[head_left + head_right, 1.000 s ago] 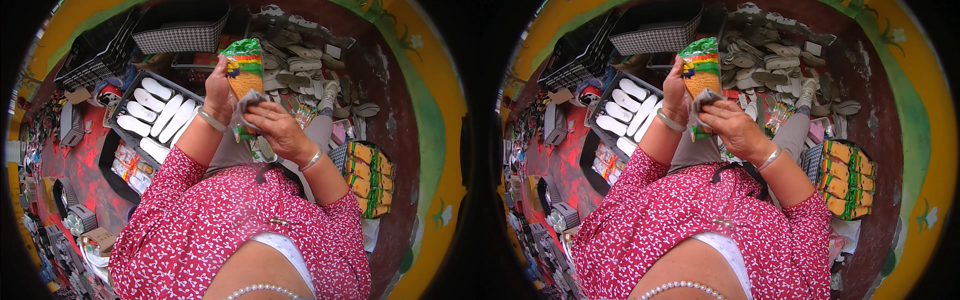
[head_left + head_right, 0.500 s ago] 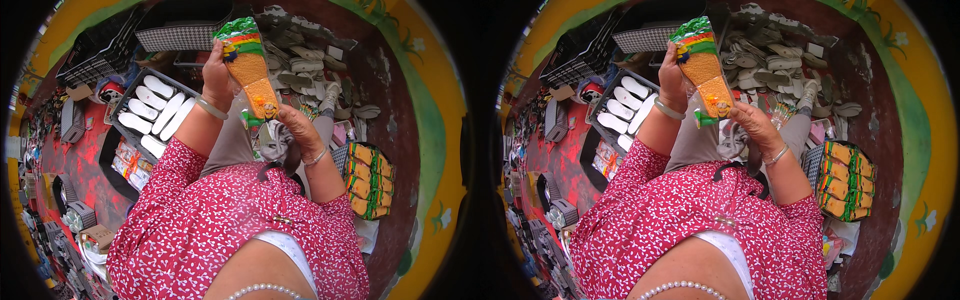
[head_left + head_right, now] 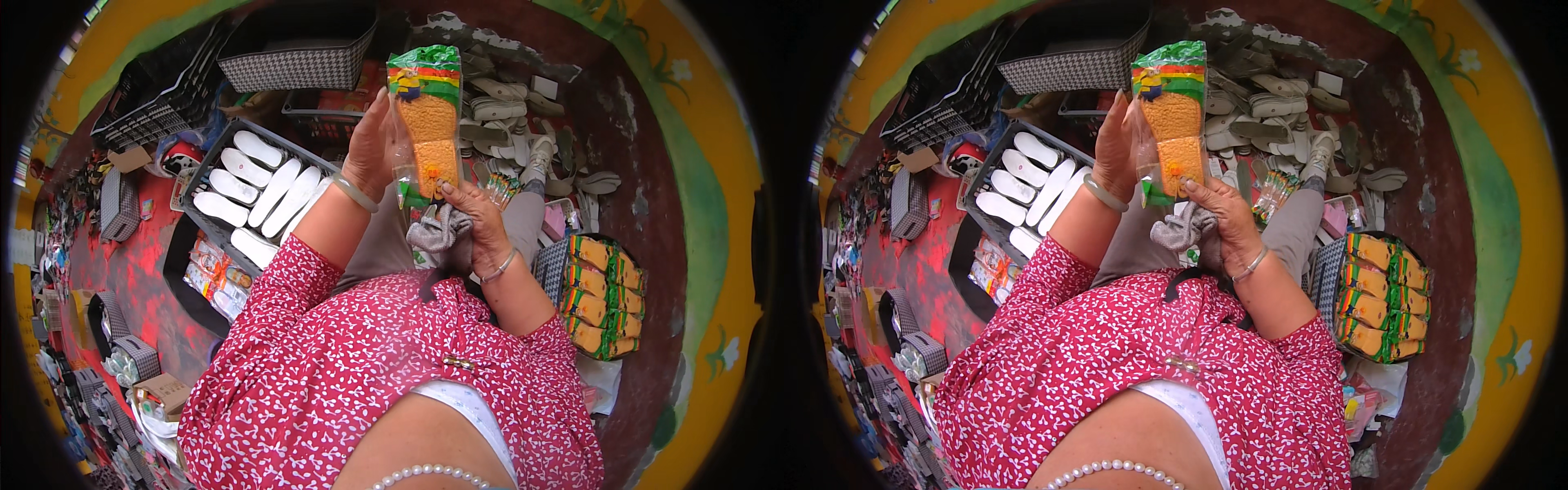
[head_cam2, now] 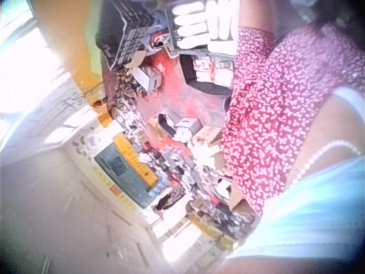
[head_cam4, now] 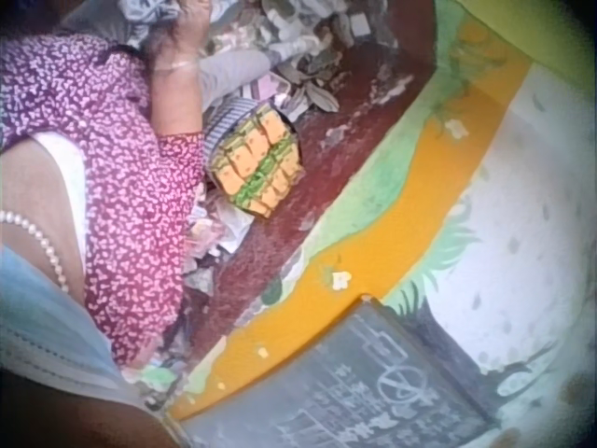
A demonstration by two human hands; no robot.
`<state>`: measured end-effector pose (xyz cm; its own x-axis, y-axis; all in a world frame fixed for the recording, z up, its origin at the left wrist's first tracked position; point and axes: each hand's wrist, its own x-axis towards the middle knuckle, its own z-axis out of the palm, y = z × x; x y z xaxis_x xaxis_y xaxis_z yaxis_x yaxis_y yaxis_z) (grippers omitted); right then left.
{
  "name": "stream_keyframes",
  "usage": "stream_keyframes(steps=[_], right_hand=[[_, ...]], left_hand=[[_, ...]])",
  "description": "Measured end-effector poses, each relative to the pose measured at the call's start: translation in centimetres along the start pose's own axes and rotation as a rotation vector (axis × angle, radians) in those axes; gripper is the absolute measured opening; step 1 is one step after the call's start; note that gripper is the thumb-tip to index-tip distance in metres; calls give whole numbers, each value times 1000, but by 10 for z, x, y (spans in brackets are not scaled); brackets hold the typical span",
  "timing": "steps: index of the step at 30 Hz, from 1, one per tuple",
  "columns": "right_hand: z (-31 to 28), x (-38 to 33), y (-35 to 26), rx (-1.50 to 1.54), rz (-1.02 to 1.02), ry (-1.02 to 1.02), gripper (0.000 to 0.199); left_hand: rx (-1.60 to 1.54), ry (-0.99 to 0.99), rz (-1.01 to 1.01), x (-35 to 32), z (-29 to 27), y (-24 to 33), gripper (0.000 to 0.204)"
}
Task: The person cleans individual packaged items using a cloth by hand while sitting on the floor.
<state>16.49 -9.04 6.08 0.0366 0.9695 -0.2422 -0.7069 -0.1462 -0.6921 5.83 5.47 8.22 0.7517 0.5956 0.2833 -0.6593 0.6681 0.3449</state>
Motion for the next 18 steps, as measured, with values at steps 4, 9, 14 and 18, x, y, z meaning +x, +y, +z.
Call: stream_keyframes(steps=[4,9,14,18], right_hand=[[8,4,10,133,61,29,30],[-7,-9,-14,-230,160,75,43],[2,-18,-96,-97,-292,340,43],[54,-16,-88,-100,-608,103,38]], left_hand=[[215,34,122,-1,-7,-6,43],[235,78,169,3,-25,3,49],[391,94,31,-8,-33,6,51],[348,32,-35,-9,-23,-18,49]])
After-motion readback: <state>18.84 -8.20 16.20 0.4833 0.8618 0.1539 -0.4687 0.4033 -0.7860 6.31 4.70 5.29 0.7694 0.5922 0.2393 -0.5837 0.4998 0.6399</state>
